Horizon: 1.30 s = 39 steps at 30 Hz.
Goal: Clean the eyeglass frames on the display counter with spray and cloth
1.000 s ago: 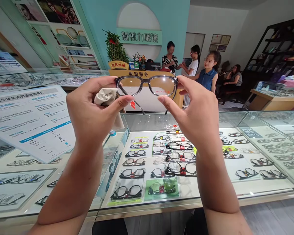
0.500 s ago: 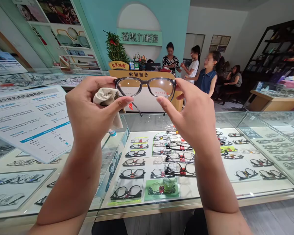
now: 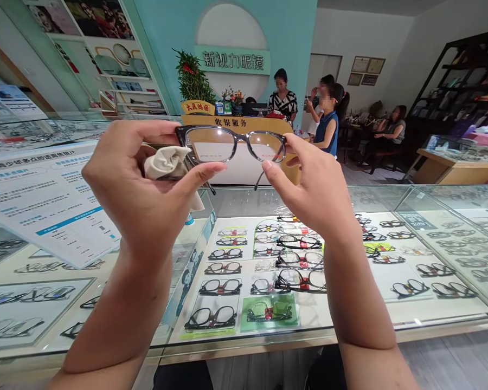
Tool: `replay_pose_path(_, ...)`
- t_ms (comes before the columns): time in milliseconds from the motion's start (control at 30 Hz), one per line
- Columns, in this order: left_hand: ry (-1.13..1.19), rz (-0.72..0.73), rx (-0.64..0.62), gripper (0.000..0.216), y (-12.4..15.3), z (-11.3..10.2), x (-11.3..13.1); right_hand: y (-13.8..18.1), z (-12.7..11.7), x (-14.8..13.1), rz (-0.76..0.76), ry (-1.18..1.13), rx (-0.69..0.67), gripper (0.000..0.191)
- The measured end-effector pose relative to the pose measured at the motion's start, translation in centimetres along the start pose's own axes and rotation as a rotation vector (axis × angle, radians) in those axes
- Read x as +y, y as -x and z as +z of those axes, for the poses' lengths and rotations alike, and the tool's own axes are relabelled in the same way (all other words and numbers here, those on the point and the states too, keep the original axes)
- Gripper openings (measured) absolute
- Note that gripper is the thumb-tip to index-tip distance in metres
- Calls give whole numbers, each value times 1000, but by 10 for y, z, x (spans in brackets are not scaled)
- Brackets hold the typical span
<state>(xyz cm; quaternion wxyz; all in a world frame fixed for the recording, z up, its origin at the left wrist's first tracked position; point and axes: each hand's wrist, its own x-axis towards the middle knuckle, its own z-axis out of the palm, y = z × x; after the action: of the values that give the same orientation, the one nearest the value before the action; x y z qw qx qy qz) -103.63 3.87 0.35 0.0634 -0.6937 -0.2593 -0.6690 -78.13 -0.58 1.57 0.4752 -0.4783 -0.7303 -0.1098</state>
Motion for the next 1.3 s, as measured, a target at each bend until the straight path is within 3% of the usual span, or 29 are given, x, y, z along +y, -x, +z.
replay_pose_path(233, -101, 62, 28, 59, 0, 2, 8, 0, 1, 5, -18, -16, -14, 42)
replay_pose_path(367, -91, 4, 2, 64, -2, 4, 5, -1, 0, 3, -12, -39, 16, 42)
replay_pose_path(567, -2, -68, -40, 70, -11, 11, -26, -1, 4, 1, -4, -8, 177, 52)
replay_pose_path(733, 140, -80, -97, 74, -14, 19, -57, 0, 6, -3, -25, 62, 211, 53)
replay_pose_path(833, 199, -59, -68, 81, -11, 26, -69, 0, 7, -8, -27, 77, 224, 55)
replay_pose_path(1133, 117, 17, 177, 93, 10, 43, -55, -2, 23, -9, 62, -100, 198, 69)
replay_pose_path(1300, 113, 10, 134, 99, 15, 46, -54, -3, 32, 0, 18, -64, 175, 76)
